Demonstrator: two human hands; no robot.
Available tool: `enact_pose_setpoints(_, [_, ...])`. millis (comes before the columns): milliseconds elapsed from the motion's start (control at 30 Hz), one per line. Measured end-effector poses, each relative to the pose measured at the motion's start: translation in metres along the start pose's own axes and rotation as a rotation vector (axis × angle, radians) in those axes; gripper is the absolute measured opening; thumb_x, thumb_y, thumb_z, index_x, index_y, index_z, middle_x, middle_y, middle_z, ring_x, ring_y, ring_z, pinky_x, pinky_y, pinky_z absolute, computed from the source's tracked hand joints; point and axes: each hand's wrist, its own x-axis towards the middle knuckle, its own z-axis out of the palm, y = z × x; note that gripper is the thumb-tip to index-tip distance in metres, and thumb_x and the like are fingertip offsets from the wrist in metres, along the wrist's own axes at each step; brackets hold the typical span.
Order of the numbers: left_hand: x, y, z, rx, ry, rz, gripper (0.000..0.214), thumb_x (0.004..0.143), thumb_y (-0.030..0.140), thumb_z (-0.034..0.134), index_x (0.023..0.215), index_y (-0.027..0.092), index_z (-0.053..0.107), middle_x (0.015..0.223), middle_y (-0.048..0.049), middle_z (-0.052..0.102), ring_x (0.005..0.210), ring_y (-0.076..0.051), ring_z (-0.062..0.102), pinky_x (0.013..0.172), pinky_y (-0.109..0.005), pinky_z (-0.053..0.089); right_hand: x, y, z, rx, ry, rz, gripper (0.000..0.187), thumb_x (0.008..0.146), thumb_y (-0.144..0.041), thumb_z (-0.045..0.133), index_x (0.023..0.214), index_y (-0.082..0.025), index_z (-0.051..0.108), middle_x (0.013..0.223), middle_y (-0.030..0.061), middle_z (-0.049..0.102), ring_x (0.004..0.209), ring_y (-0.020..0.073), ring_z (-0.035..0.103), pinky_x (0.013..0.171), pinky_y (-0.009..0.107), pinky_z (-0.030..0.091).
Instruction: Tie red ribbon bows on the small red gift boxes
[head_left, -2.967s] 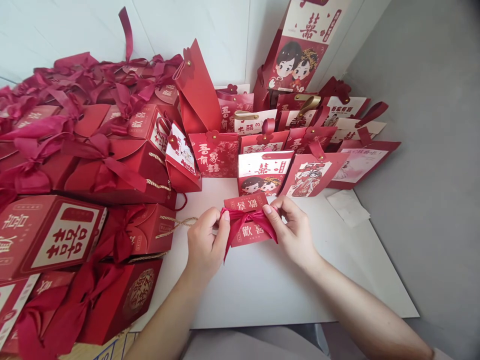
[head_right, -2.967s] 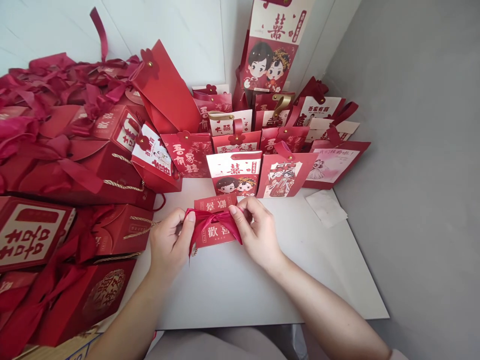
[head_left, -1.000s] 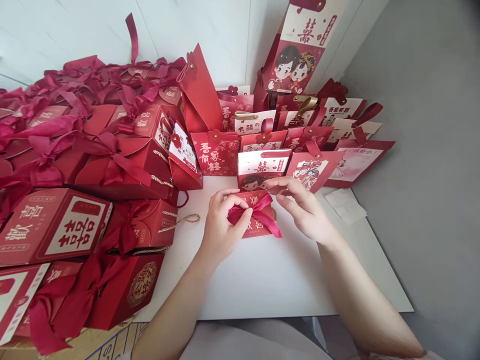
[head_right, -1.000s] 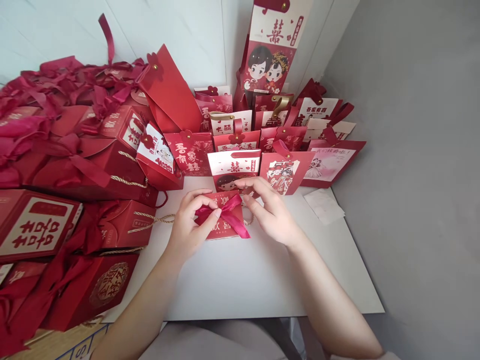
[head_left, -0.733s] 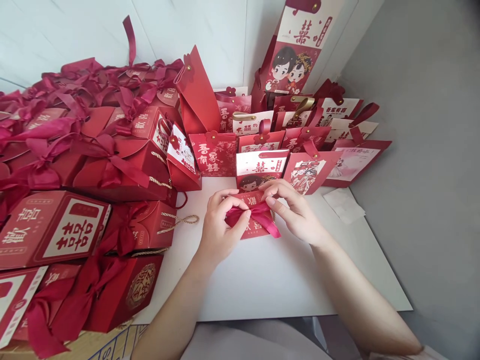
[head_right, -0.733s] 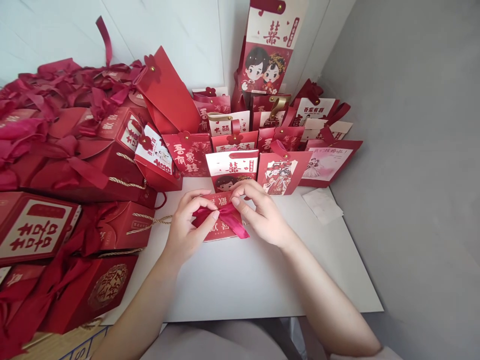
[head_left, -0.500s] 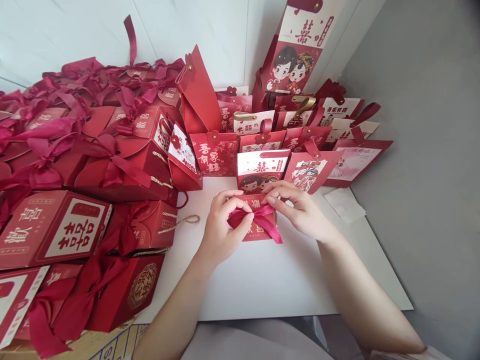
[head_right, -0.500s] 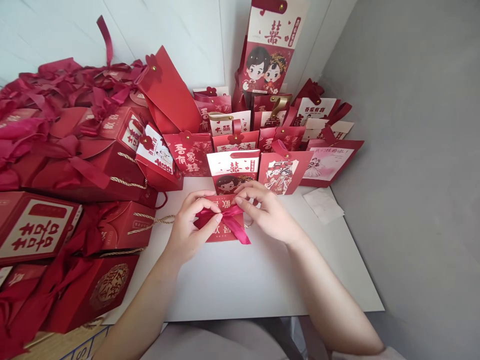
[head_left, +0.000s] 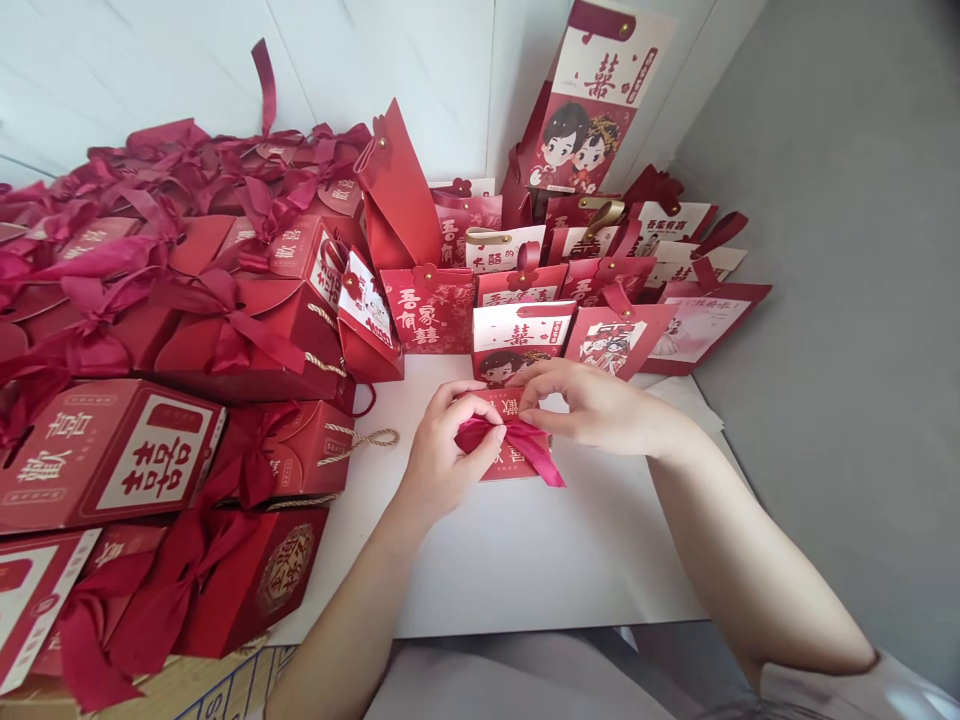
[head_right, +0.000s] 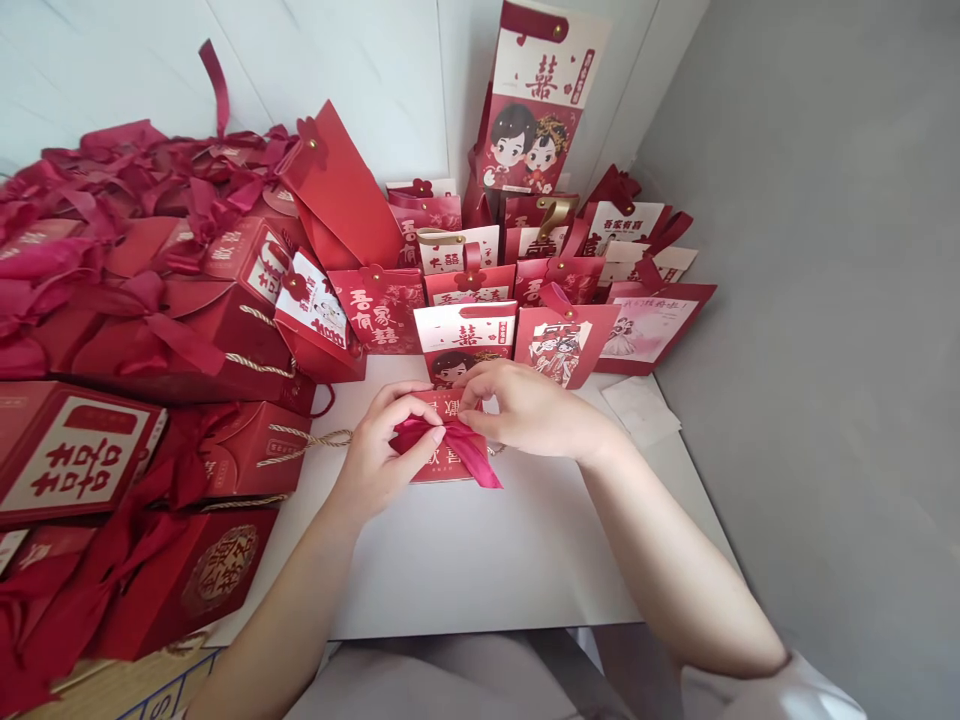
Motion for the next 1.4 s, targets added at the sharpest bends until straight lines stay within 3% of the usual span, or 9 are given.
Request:
enact_pose_setpoints(133, [0.001,0.001,0.001,0.009,0.009,-0.005,0.006,0.088,0.02,0.064,0.085,0.023,0.067,0.122,-0.0041,0.058,0.119,-0.021,0.06,0.099,-0.033,0.048,-0.001,-0.003,0.005,0.011,0.06,-0.007,0.016,0.092,-0.027,0.059,0.078,-0.022,0.065,0.116,0.0038,0.072,0.119,0.0235,0.063,0.097,0.037,0.047])
enact_pose_setpoints(433, [0.001,0.004,0.002,0.02,0.023,-0.016,0.007,0.086,0.018,0.064,0.082,0.023,0.067,0.121,-0.0042,0.06,0.117,-0.021,0.061,0.101,-0.035,0.047,0.002,0.003,0.02,0.105,0.209,0.045,0.011,0.085,-0.021,0.063,0.074,-0.022,0.063,0.114,0.0027,0.072,0.104,0.0214,0.068,0.089,0.036,0.05])
enact_pose_setpoints(600, [0.001,-0.001,-0.004,-0.094,0.027,-0.038,0.006,0.09,0.028,0.064,0.089,0.023,0.068,0.125,-0.0062,0.061,0.12,-0.024,0.06,0.103,-0.037,0.046,-0.006,0.003,0.016,0.103,0.231,0.055,0.016,0.096,-0.033,0.057,0.093,-0.023,0.069,0.11,0.0041,0.072,0.091,0.0208,0.068,0.078,0.035,0.053])
enact_pose_setpoints(700, [0.003,-0.009,-0.013,-0.231,0.06,-0.06,0.016,0.095,0.035,0.057,0.099,0.024,0.068,0.124,-0.007,0.063,0.122,-0.024,0.059,0.102,-0.037,0.046,-0.019,-0.003,0.015,0.042,0.438,-0.048,0.016,0.099,-0.034,0.057,0.105,-0.024,0.067,0.11,0.0057,0.07,0.098,0.0224,0.065,0.082,0.037,0.052])
enact_pose_setpoints(800, [0.005,-0.016,-0.021,-0.232,0.123,-0.102,0.015,0.092,0.035,0.059,0.099,0.023,0.066,0.115,-0.0057,0.065,0.114,-0.024,0.061,0.096,-0.036,0.048,-0.03,-0.014,0.026,-0.089,0.625,-0.189,0.006,0.098,-0.026,0.061,0.099,-0.022,0.066,0.097,0.0062,0.068,0.093,0.022,0.063,0.082,0.037,0.051])
enact_pose_setpoints(933, [0.005,-0.019,-0.024,-0.177,0.121,-0.157,0.017,0.087,0.036,0.066,0.084,0.021,0.061,0.091,-0.0025,0.062,0.092,-0.02,0.061,0.08,-0.03,0.047,-0.028,-0.029,0.054,-0.399,0.541,-0.365,0.01,0.098,-0.017,0.058,0.103,-0.02,0.066,0.096,0.0083,0.066,0.087,0.0223,0.059,0.077,0.037,0.05])
enact_pose_setpoints(1100, [0.006,-0.018,-0.02,-0.377,0.093,-0.249,0.029,0.086,0.043,0.07,0.073,0.019,0.06,0.072,0.0005,0.057,0.069,-0.014,0.053,0.065,-0.026,0.043,-0.01,-0.036,0.075,-0.692,0.413,-0.364,0.015,0.098,-0.011,0.053,0.094,-0.018,0.066,0.095,0.0096,0.065,0.085,0.0241,0.056,0.076,0.039,0.049])
enact_pose_setpoints(1300, [0.006,-0.018,-0.018,-0.486,0.138,-0.256,0.031,0.084,0.041,0.073,0.069,0.019,0.059,0.066,0.0019,0.054,0.063,-0.012,0.05,0.061,-0.024,0.045,-0.025,-0.024,0.066,-0.411,0.249,-0.408,0.018,0.099,-0.009,0.046,0.108,-0.018,0.059,0.113,0.0103,0.067,0.098,0.0225,0.064,0.08,0.036,0.056])
enact_pose_setpoints(1400, [0.006,-0.02,-0.016,-0.451,0.183,-0.262,0.032,0.085,0.043,0.072,0.07,0.019,0.058,0.066,0.0021,0.055,0.063,-0.012,0.051,0.06,-0.024,0.046,-0.038,-0.012,0.061,-0.178,0.259,-0.448,0.025,0.094,-0.005,0.046,0.112,-0.021,0.054,0.11,0.0093,0.068,0.102,0.0216,0.066,0.083,0.036,0.058])
